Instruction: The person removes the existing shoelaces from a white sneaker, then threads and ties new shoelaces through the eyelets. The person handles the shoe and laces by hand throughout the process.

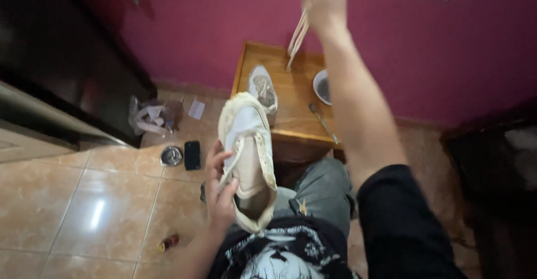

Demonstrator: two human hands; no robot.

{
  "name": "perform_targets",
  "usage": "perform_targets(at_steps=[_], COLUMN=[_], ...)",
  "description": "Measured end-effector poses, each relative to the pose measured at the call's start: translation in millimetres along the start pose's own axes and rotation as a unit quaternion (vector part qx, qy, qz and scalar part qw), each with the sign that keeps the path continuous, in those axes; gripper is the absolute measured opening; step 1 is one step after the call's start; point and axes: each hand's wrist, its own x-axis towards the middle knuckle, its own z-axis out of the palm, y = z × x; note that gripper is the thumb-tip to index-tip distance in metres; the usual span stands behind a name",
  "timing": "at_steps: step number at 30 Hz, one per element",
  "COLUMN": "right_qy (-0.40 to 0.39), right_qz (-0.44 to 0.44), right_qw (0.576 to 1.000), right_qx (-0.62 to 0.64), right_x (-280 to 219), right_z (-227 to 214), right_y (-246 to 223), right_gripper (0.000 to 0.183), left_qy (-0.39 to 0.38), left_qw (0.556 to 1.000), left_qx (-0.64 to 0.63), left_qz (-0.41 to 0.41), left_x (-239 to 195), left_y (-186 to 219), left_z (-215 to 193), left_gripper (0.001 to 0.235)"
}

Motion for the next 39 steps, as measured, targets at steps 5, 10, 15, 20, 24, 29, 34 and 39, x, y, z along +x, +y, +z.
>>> perform_targets(at_steps=[5, 10, 15, 20, 24, 29, 34, 39], right_qy=[-0.007, -0.131, -0.122, -0.140, -0.138, -0.178, -0.257, -0.130], right_qz=[0.070, 0.302, 0.300, 0.215, 0.320, 0.591, 0.547, 0.597], right_qw=[0.996, 0.944, 0.943, 0.960, 0.871, 0.691, 0.762, 0.754], right_qx=[0.057, 0.038, 0.074, 0.115, 0.348, 0.378, 0.233, 0.241], right_x=[-43, -37, -31, -104, -244, -345, -359, -392], right_z=[73, 60, 68, 86, 43, -4, 11, 100], right_y=[49, 35, 48, 64, 20, -20, -2, 66], right_gripper=[0.022, 0.016, 0.030, 0.061, 0.035, 0.061, 0.082, 0.046], left_qy=[0.002, 0.009, 0.013, -0.019, -0.004, -0.032, -0.098, -0.157], left_qw=[0.998, 0.997, 0.995, 0.989, 0.969, 0.955, 0.917, 0.877], left_qx=[0.052, 0.044, 0.058, 0.030, -0.092, -0.022, 0.140, 0.223], left_qz=[-0.041, -0.065, -0.082, -0.141, -0.230, -0.295, -0.361, -0.395], left_x=[11, 28, 37, 48, 47, 78, 102, 115], left_y=[-8, -24, -33, -53, -160, -274, -351, -321], left_z=[10, 21, 37, 57, 72, 122, 154, 140], left_gripper=[0.047, 0.049, 0.048, 0.051, 0.071, 0.065, 0.064, 0.067])
